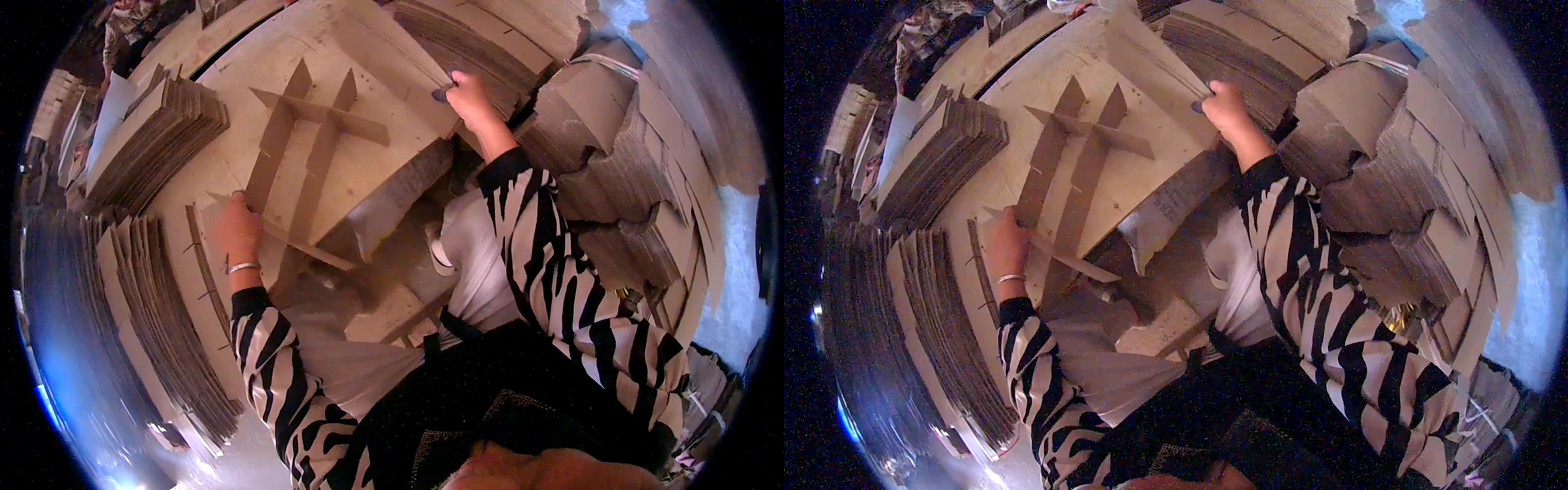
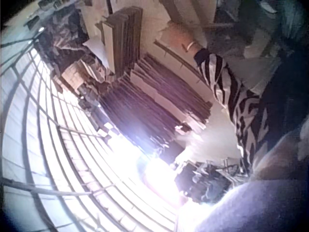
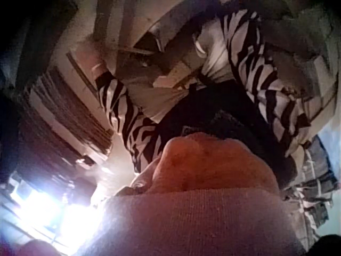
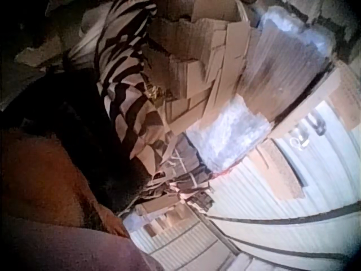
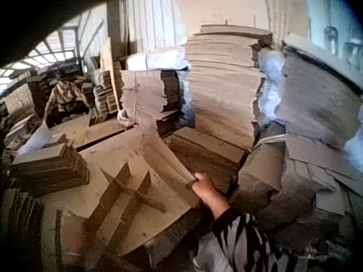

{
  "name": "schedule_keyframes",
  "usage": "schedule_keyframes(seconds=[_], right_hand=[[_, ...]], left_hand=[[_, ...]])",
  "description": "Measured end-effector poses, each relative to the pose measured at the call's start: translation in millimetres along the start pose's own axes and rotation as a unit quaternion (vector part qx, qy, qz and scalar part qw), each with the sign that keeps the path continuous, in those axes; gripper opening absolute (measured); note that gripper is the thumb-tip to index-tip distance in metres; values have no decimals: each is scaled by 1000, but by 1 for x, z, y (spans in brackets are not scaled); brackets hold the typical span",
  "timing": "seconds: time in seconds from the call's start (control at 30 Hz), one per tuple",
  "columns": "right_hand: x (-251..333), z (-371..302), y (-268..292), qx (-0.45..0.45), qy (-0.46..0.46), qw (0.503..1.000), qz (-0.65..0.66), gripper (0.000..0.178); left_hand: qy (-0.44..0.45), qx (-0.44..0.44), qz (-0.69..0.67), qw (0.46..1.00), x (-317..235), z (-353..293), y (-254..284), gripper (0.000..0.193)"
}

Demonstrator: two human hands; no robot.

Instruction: The person sits on the floor and uses a utility knife to cut rectangular pieces of cardboard on a low wooden table. They repeatedly pick up a piece, cut it, and place it aside, handling the material one at a time.

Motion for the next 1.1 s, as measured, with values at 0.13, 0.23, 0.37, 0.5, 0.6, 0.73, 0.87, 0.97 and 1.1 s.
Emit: schedule_keyframes(seconds=[0.13, 0.23, 0.37, 0.5, 0.6, 0.73, 0.87, 0.97, 1.1], right_hand=[[-50, 13, -1, 42, -78, 994, -66, 26], [-19, -5, -8, 50, -91, 994, 16, 25], [-33, 6, 13, -20, -84, 995, -50, 22], [22, -7, 19, -127, -2, 959, -253, 20], [100, -43, 38, -236, 158, 938, -201, 17], [129, -40, 3, -138, 228, 962, -59, 15], [151, -35, -103, 139, 247, 959, 8, 17], [116, -18, -104, 171, 211, 952, -140, 19], [122, -22, -83, 172, 218, 939, -202, 24]], left_hand=[[5, 7, -34, 999, -10, 18, -24, 20], [11, 9, -31, 999, -3, 11, -21, 18], [-7, 3, -25, 1000, -18, 13, -9, 17], [3, 63, -19, 998, -8, 7, -8, 18], [-13, 47, -72, 996, 1, 17, -27, 19], [-24, 56, -97, 993, 4, 16, -18, 21], [2, 64, -93, 994, 18, 2, -13, 24], [-31, 72, -91, 993, -15, 24, -16, 22], [-5, 70, -98, 993, -2, 15, -19, 20]])
Point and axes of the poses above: each hand's wrist, its own z-axis towards the middle knuckle, its own y-axis out of the back of the hand, x = y × z, the point moved 4 cm from there along z, towards the middle knuckle, and after that the axes turned 14 degrees about x, right-handed, at the moved point
